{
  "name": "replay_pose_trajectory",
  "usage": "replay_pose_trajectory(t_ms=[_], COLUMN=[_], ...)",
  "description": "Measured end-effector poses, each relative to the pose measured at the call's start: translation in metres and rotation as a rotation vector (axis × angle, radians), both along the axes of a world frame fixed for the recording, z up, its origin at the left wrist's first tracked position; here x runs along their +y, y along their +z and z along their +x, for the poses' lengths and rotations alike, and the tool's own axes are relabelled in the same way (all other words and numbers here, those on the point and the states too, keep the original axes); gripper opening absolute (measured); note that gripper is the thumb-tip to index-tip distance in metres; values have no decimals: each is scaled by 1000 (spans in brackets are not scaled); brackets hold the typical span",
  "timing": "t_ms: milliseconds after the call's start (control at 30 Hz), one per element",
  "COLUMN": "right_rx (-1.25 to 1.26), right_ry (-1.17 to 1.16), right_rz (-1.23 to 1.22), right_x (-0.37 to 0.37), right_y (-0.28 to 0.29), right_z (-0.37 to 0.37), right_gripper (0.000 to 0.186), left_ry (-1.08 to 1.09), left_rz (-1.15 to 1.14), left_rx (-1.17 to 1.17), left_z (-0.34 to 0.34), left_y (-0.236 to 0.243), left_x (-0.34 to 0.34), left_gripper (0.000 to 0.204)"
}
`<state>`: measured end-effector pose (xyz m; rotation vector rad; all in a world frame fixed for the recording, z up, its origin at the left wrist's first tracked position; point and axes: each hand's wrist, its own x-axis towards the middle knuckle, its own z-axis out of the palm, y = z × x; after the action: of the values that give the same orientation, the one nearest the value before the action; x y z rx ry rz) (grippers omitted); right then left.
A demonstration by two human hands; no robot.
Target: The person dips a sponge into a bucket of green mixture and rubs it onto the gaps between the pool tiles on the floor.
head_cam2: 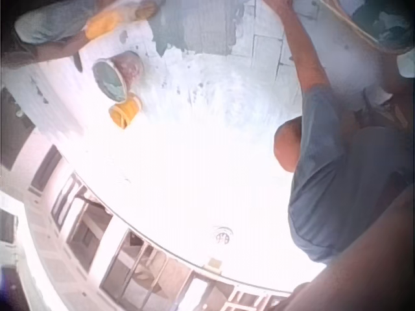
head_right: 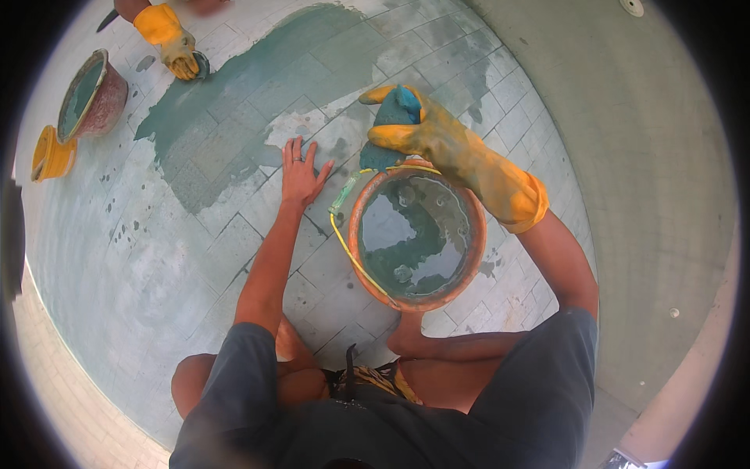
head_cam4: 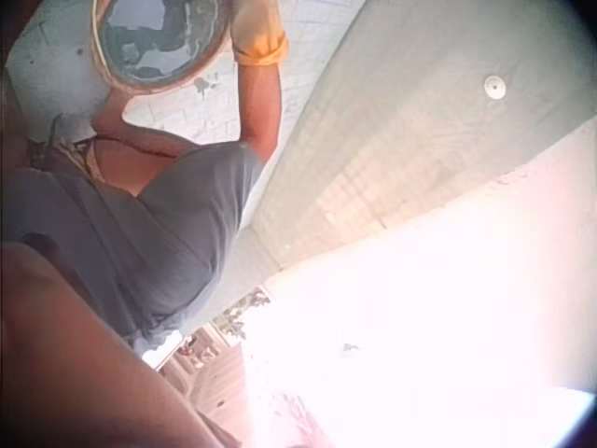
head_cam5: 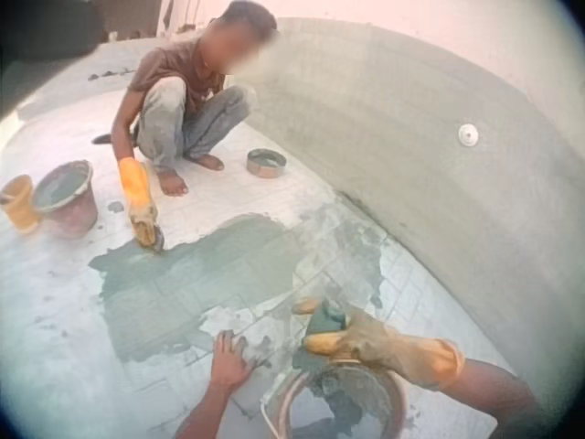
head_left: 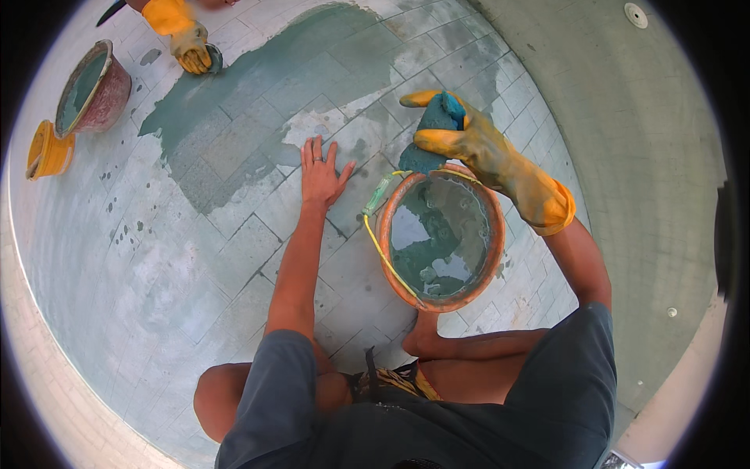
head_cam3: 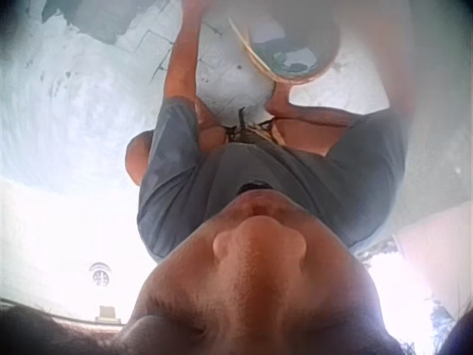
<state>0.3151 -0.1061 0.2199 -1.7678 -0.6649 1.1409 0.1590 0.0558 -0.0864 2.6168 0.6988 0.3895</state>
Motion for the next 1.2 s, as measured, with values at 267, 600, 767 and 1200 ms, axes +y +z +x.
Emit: replay_pose_trajectory(t_ms=[267, 600, 767, 1200], right_rx=[-198, -301, -449, -596], right_ry=[-19, -174, -15, -44], right_rz=[-224, -506, -469, -592], right_x=[-121, -111, -116, -109], right_y=[-12, -36, -26, -62], right_z=[-55, -76, -86, -92], right_gripper=[19, 15, 20, 47], left_ry=[-394, -420, -428, -403], left_rz=[-74, -147, -250, -223], left_rx=[774, 677, 663, 464], left_z=[8, -124, -153, -164], left_y=[136, 123, 106, 90], left_x=[101, 124, 116, 129], left_gripper=[87, 79, 76, 67])
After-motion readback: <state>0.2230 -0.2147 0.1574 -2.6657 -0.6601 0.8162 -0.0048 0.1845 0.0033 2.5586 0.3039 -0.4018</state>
